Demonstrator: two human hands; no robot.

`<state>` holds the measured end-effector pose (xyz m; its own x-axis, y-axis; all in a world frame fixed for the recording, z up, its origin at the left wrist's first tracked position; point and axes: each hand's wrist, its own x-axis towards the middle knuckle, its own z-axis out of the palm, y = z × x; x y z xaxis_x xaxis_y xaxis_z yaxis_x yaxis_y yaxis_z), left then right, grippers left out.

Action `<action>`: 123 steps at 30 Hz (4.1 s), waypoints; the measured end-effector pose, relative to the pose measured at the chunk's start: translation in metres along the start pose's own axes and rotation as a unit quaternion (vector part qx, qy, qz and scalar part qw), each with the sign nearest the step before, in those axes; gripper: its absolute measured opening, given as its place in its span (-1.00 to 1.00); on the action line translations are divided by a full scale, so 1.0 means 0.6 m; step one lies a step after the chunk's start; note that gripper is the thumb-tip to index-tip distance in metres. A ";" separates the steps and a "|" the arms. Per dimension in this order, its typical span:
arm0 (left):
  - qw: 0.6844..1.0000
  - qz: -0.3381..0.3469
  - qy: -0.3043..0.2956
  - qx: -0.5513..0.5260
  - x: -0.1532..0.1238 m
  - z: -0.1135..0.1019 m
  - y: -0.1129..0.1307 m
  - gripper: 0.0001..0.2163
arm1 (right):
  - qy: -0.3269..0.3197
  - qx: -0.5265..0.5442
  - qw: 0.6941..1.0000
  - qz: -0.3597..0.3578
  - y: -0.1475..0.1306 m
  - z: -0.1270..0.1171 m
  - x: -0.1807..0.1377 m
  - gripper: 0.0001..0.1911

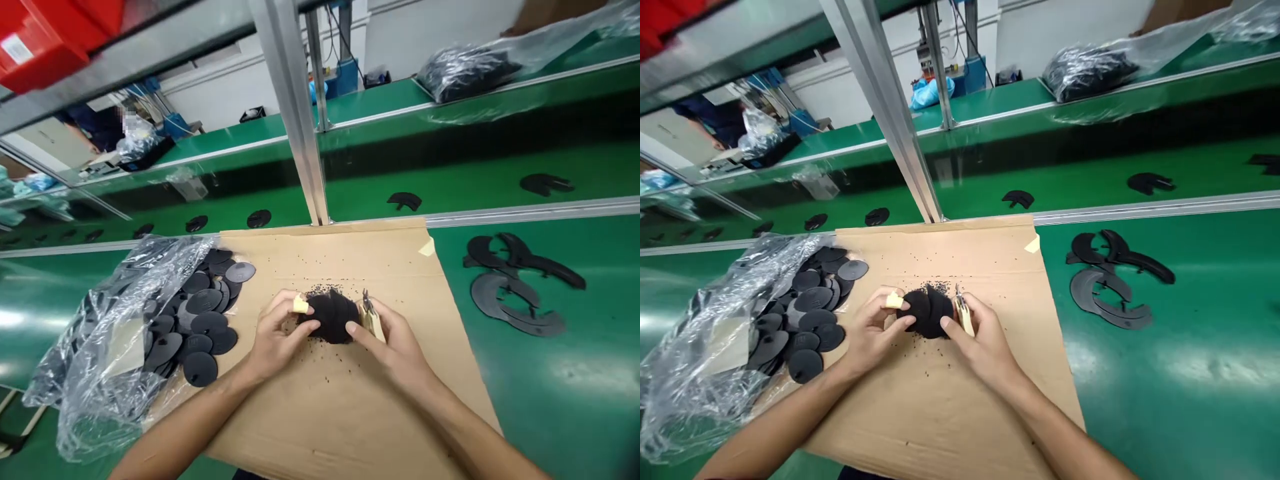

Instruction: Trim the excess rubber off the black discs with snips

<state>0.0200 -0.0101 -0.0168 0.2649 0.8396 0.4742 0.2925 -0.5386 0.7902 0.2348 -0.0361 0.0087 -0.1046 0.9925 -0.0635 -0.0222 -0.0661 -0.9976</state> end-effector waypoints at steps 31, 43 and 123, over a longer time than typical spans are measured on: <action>0.915 -0.274 -0.047 -0.291 -0.001 0.009 0.001 -0.70 | 0.008 -0.168 0.985 0.030 -0.012 0.019 0.003 -0.72; 0.928 -0.231 0.024 -0.291 0.005 0.007 0.002 -0.73 | -0.023 -0.167 0.985 0.040 -0.009 0.017 0.005 -0.87; 0.994 0.072 -0.060 -0.060 0.006 -0.015 0.022 -0.82 | -0.083 -0.290 0.918 -0.256 0.006 0.018 -0.006 -0.75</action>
<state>0.0168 -0.0134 -0.0011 0.4066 0.7357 0.5417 0.1333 -0.6344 0.7614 0.2241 -0.0409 0.0055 -0.3786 0.8459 0.3757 0.4177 0.5184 -0.7462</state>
